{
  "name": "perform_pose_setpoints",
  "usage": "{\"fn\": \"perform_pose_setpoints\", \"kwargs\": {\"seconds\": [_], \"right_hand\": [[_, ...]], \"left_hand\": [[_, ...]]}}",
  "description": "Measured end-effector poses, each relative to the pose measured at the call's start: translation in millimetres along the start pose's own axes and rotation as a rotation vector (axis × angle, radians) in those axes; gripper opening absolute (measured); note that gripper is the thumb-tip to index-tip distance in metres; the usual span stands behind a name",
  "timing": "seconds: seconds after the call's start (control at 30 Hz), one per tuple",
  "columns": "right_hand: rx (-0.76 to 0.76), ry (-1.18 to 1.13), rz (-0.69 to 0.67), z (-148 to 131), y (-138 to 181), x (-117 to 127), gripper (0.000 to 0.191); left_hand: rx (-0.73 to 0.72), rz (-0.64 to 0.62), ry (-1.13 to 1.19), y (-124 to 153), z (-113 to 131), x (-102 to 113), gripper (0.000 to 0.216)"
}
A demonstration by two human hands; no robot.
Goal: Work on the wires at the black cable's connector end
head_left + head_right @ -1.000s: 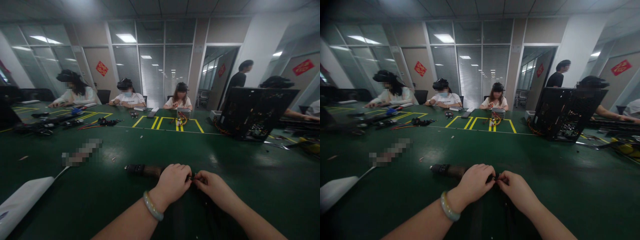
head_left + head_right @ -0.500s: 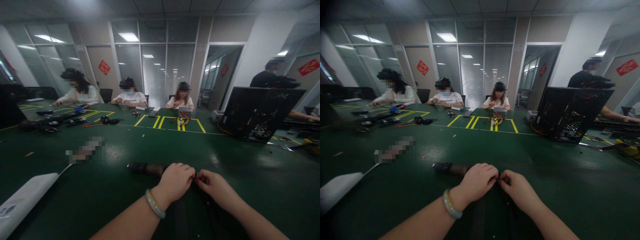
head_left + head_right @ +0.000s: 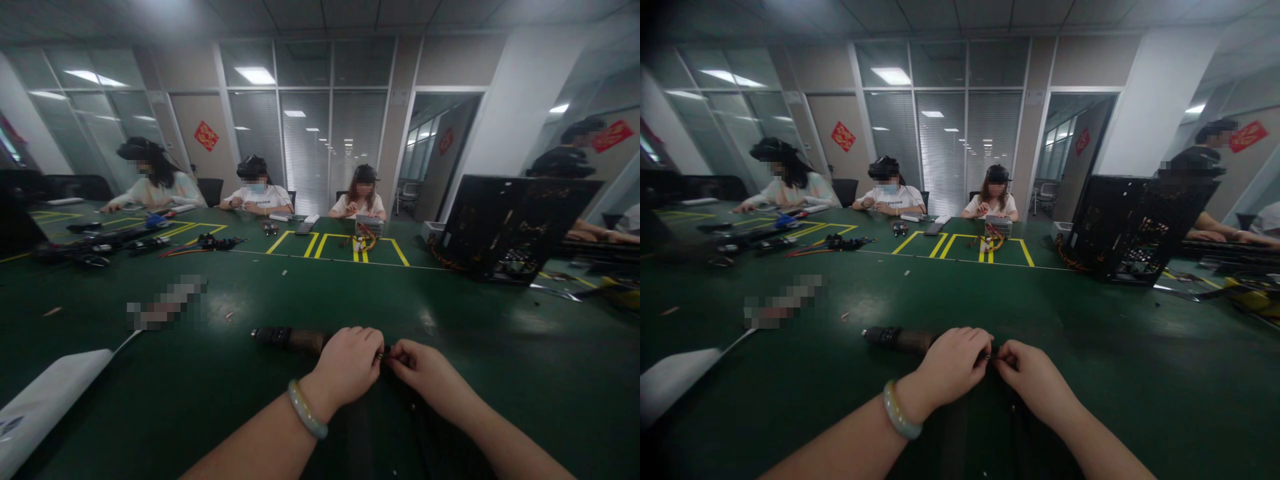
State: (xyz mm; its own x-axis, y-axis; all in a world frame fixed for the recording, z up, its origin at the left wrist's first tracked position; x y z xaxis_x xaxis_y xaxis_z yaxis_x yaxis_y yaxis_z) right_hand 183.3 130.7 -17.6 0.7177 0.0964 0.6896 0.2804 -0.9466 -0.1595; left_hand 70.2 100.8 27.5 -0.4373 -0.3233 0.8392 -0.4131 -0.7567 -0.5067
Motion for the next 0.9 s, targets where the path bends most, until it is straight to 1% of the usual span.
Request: {"fn": "perform_pose_setpoints", "kwargs": {"seconds": [0.13, 0.3, 0.67, 0.9], "right_hand": [[0.002, 0.013, 0.008, -2.4, 0.2, 1.3, 0.011], [0.003, 0.017, 0.012, -2.0, -0.2, 0.4, 0.011], [-0.01, 0.019, 0.001, -2.3, -0.3, 1.0, 0.012], [-0.01, -0.031, 0.051, 2.6, -1.4, -0.2, 0.012]], "left_hand": [[-0.005, -0.012, 0.0, 0.3, -0.5, -2.2, 0.009], [0.033, 0.024, 0.024, 1.4, -4.3, -2.6, 0.014], [0.012, 0.04, 0.024, 2.2, -4.6, -4.5, 0.012], [0.018, 0.033, 0.025, 1.3, -2.9, -3.3, 0.014]]}}
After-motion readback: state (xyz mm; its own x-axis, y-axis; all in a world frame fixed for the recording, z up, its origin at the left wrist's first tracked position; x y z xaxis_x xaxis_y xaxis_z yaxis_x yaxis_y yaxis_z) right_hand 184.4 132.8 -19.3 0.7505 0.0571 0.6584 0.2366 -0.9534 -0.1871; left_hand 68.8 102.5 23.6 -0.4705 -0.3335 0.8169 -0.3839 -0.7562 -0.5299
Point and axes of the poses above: each hand's wrist, its own y-axis away from the middle knuckle, its own x-axis out of the back of the hand, z = x × y, the point moved 9 cm from there along -y, towards the middle knuckle, and after that the axes turned 12 degrees about z, right-handed, at the moved point
